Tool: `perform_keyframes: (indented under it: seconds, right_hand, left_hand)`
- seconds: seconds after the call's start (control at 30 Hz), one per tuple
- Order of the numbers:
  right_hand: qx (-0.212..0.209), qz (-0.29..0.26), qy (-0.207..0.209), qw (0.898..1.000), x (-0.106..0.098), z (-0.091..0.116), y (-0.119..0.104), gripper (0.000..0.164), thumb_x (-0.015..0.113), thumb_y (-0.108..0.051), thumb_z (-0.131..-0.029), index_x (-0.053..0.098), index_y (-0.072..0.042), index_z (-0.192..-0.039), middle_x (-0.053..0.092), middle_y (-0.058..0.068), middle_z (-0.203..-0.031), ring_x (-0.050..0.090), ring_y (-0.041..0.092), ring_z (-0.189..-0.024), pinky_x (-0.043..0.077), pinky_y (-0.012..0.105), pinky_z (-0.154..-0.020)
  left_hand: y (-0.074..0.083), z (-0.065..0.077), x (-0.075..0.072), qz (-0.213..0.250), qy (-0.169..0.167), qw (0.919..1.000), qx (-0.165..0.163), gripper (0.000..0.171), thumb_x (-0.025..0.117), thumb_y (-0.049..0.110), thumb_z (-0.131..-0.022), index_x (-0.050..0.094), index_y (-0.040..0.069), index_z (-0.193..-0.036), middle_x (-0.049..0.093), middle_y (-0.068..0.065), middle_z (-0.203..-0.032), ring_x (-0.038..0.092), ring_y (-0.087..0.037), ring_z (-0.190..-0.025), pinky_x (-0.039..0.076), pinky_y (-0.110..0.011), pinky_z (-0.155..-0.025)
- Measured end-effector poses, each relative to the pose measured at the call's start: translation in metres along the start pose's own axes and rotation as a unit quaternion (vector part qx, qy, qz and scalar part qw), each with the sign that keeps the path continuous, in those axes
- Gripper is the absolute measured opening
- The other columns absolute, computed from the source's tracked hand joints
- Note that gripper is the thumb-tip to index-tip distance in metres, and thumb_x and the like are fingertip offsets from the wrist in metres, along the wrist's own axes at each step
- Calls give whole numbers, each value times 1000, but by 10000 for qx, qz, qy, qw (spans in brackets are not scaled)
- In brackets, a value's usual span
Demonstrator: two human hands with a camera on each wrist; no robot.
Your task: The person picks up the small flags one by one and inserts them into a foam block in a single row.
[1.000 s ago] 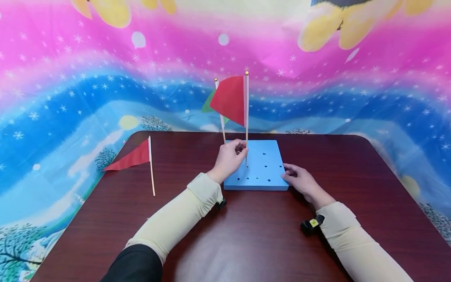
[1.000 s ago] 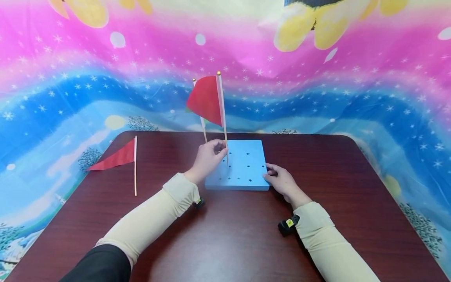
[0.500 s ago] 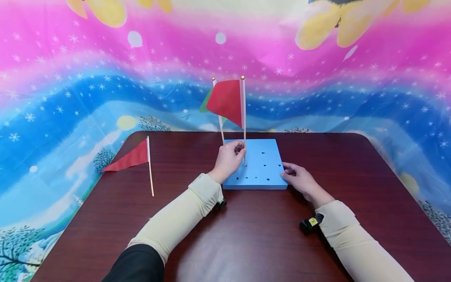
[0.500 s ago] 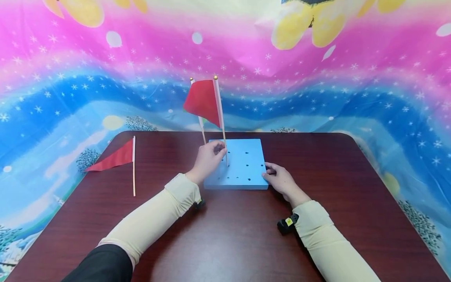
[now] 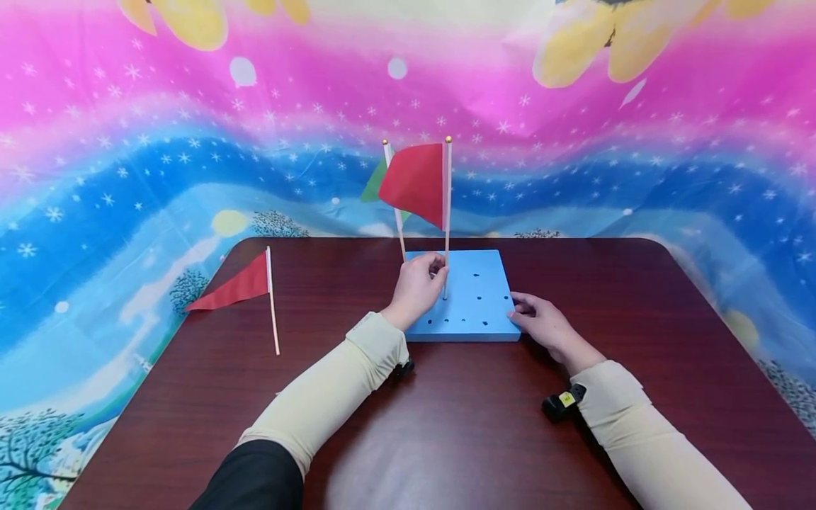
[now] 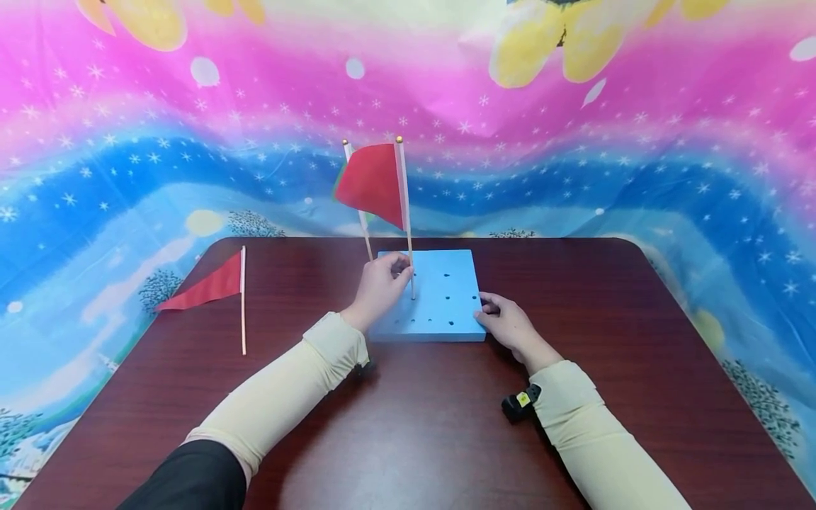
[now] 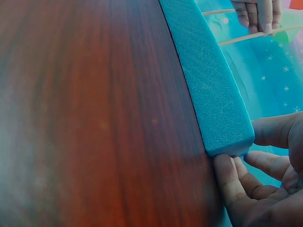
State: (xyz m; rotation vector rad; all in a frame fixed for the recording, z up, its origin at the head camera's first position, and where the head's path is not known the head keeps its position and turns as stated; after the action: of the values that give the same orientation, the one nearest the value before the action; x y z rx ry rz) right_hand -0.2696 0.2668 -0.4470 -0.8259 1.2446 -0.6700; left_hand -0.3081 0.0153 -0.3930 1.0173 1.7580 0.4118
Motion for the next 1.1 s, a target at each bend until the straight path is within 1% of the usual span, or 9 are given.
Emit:
perform_keyframes:
  seconds: [0.2,0.37,0.6,0.73,0.83,0.97,1.1]
  right_hand:
    - [-17,17,-40,10000,-1,1,-1,57,57,-14,-106,36,5,-156,53,26,-132,50,38,-118,47,44,-98]
    - [6,-22,-21,10000,-1,1,-2,57,56,-14,-106,36,5,-156,53,26,-131,50,38,-118,47,44,-98]
    - [13,3,-46,10000,-1,1,-2,57,56,-14,-106,36,5,-156,52,27,-132,50,38,-118,47,44,-98]
    - [36,-23,-36,10000,-2,0,-3,58,56,-14,-106,35,4,-157,52,27,-132,49,38,-118,48,42,-97]
    - [68,-39,-27,10000,-2,0,-2,58,57,-15,-106,36,4,-157,52,26,-132,50,38,-117,49,40,-95]
    - [76,-22,-35,10000,-1,0,-1,58,57,-15,-106,36,4,-156,52,26,-131,50,37,-116,49,39,-94]
    - [11,-27,-37,10000,0,0,0,57,57,-14,-106,36,5,-156,53,26,-131,50,37,-116,48,40,-94]
  left_hand:
    - [-5,2,4,-39,-87,9999,-79,15,68,9,-100,74,-1,-110,74,-9,-99,68,-20,-87,58,-31,-75]
    - [-8,4,6,26,-167,9999,11,13,69,7,-99,74,-2,-108,73,-10,-96,67,-20,-83,57,-31,-75]
    - [-9,4,8,-6,-276,9995,119,13,69,6,-99,74,-2,-108,74,-10,-96,67,-21,-84,57,-31,-76]
    - [-9,3,8,8,-284,9995,137,14,69,6,-99,74,-3,-108,74,-10,-96,68,-21,-85,57,-31,-77]
    - [-9,3,8,70,-272,9996,74,14,69,7,-99,74,-3,-109,74,-10,-96,67,-21,-84,57,-32,-77]
    - [-11,6,9,189,-339,9992,-88,15,67,7,-100,73,-3,-110,73,-10,-97,67,-21,-86,57,-31,-77]
    - [-14,11,10,279,-388,9985,-281,16,66,9,-101,70,-1,-113,72,-9,-102,68,-20,-91,57,-29,-81]
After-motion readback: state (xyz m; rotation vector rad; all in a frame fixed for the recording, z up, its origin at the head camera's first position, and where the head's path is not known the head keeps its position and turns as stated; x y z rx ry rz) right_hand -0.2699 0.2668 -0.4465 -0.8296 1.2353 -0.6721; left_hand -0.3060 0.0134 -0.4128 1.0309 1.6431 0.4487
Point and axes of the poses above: each hand's wrist, its own z-axis away from the middle knuckle, its own x-axis out of the palm, y = z × x, the point moved 3 cm from there along -z, towards the middle knuckle
